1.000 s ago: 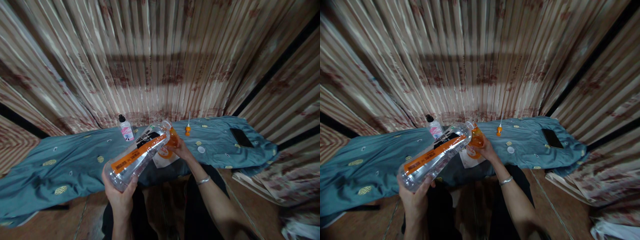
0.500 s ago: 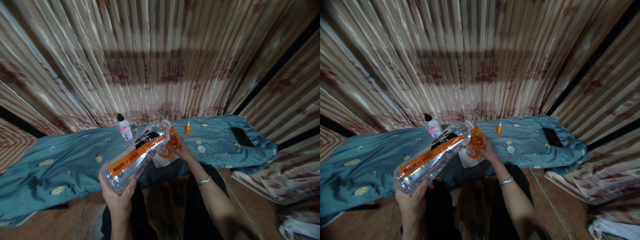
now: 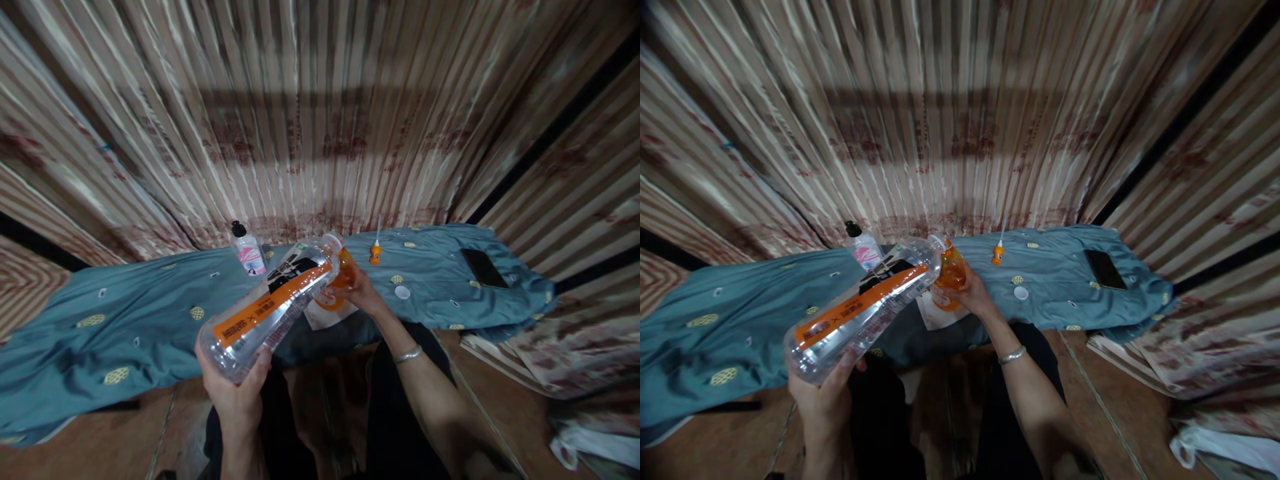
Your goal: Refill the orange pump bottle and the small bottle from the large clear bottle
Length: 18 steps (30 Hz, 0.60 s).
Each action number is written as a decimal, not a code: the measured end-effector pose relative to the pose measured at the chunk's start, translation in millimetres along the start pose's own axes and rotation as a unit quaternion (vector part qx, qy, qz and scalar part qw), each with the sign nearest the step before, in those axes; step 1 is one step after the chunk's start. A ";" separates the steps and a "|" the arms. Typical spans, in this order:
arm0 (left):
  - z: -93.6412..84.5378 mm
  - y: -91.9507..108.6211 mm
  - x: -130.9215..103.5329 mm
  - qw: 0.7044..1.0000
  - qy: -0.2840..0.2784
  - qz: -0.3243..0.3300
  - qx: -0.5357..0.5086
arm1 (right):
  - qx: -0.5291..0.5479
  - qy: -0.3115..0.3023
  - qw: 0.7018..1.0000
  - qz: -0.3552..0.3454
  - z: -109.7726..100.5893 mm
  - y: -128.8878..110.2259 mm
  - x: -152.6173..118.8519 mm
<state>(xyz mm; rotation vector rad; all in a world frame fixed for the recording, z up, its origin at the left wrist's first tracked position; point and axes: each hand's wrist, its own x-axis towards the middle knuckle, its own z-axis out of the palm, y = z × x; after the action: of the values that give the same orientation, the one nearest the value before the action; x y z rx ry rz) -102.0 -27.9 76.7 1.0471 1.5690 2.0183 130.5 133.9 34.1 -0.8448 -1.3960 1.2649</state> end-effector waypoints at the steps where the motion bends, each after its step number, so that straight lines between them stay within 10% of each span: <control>1: -0.3 0.2 -0.3 1.000 -0.003 -0.011 -0.004 | -0.003 0.002 1.000 0.001 -0.3 0.1 -0.1; 18: 1.5 4.5 -1.4 0.999 -0.025 -0.013 -0.019 | -0.005 0.019 1.000 0.002 0.4 0.9 1.1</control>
<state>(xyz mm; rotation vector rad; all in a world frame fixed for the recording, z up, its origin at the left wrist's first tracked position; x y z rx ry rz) -99.4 -29.3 80.7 1.0505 1.5045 1.9814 129.8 135.1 33.5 -0.8739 -1.3719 1.2394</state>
